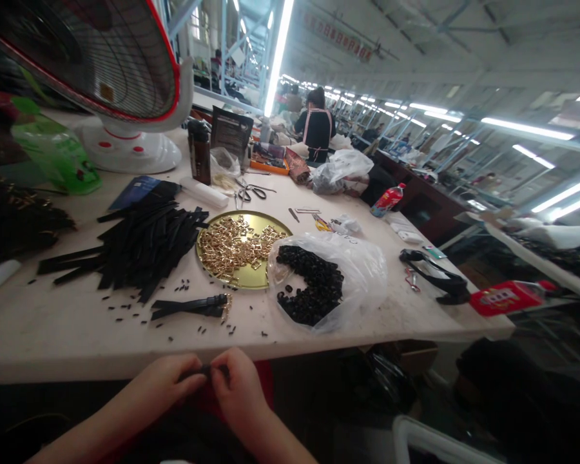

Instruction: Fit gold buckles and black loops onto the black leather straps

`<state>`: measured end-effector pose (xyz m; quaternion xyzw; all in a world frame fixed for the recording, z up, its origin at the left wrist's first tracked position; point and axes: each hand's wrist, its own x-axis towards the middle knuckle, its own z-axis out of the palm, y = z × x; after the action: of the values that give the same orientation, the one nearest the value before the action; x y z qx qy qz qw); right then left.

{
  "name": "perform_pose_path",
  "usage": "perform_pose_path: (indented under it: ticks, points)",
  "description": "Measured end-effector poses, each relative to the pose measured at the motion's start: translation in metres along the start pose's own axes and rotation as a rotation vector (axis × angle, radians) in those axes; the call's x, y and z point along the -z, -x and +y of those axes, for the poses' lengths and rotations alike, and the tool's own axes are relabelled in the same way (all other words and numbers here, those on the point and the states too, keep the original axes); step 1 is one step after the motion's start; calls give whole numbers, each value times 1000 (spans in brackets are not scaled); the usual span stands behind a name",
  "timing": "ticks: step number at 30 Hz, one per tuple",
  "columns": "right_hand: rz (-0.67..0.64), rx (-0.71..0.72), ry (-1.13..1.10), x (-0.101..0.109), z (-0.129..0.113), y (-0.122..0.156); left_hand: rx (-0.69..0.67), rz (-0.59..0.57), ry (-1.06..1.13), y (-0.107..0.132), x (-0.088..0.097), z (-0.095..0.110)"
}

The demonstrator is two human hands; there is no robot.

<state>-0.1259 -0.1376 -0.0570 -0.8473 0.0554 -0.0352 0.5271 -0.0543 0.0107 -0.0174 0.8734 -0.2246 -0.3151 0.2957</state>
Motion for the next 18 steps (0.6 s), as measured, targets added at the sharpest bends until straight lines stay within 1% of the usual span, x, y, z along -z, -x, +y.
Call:
perform_pose_path:
  ticks: [3, 6, 8, 11, 15, 18]
  points:
    - [16, 22, 14, 1, 3, 3, -14, 51, -16, -2, -9, 1]
    - [1, 25, 1, 1, 5, 3, -34, 17, 59, -4, -15, 0]
    - [3, 10, -14, 0, 5, 1, -18, -2, 102, -5, -14, -1]
    - [0, -42, -84, 2, 4, -7, -10, 18, 85, -5, -6, -3]
    - [-72, -138, -262, 7, 3, -17, -29, 61, -30, -5, 11, -5]
    - [-106, -158, -337, 7, 1, -25, -47, 60, -80, -9, 19, -5]
